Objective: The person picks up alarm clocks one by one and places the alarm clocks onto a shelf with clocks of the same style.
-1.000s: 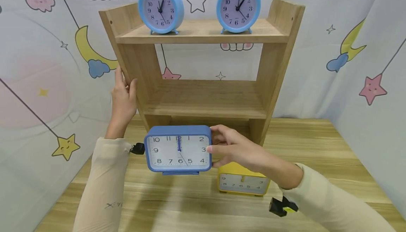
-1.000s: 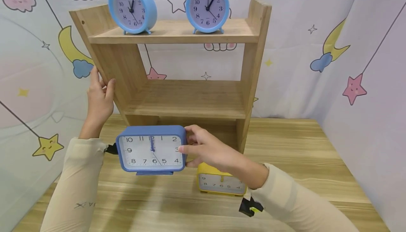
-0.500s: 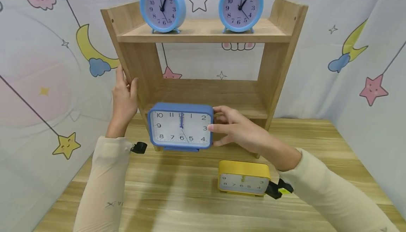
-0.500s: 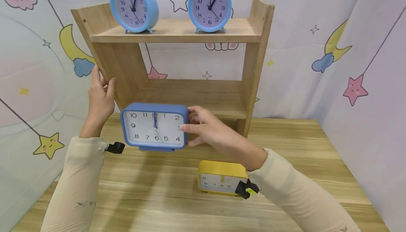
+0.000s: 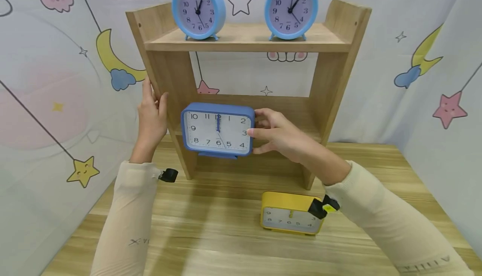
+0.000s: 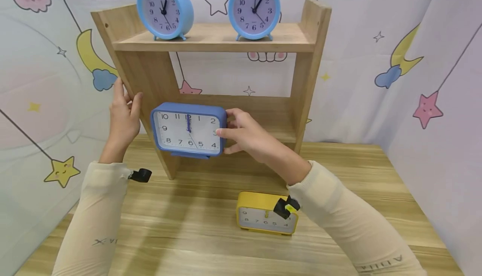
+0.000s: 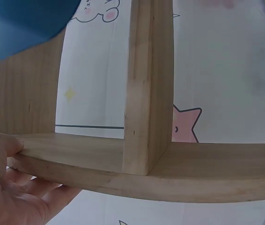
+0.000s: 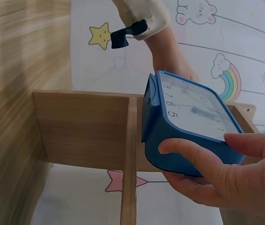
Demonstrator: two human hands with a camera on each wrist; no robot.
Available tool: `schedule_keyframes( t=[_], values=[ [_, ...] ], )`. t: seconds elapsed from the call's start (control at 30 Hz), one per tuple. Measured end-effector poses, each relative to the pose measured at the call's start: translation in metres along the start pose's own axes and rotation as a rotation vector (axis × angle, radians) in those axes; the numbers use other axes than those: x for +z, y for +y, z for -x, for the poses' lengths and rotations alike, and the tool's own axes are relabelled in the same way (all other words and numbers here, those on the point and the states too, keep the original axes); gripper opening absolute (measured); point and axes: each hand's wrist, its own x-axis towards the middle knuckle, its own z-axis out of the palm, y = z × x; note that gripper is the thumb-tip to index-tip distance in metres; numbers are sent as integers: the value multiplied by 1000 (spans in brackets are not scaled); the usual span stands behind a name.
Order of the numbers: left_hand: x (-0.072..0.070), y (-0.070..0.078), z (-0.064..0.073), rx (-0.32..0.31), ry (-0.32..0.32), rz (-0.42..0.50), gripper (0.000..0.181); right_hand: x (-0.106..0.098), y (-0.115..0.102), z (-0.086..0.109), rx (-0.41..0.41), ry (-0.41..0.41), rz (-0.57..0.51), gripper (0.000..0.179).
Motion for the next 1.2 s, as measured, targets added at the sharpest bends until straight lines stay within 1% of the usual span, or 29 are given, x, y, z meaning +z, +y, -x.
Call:
schedule_keyframes(
  t=[0.27, 0.47, 0.53, 0.63, 0.73, 0.87, 1.07, 1.2],
  values=[
    [0, 1, 0, 6, 6, 10, 55, -1, -3, -14, 20, 34, 0, 63],
    [2, 0, -2, 14, -1, 19, 55, -3, -6, -21, 13, 65, 10, 65],
    [2, 0, -2, 18, 0, 23, 56, -3, -6, -24, 9, 74, -6, 63],
    [1, -1, -1, 24, 5, 25, 55, -2, -6, -31, 4, 75, -58, 59],
    [-1, -2, 1, 11, 6, 27, 55, 1, -5, -38, -4, 67, -74, 57],
    [-3, -4, 4, -4, 14, 17, 55, 1, -3, -47, -3, 77, -27, 58],
    [-3, -2, 2, 13, 16, 7, 53, -1, -2, -53, 5, 119, -18, 58],
    [-1, 0, 0, 17, 13, 12, 53, -4, -1, -56, 5, 120, 1, 57]
  ],
)
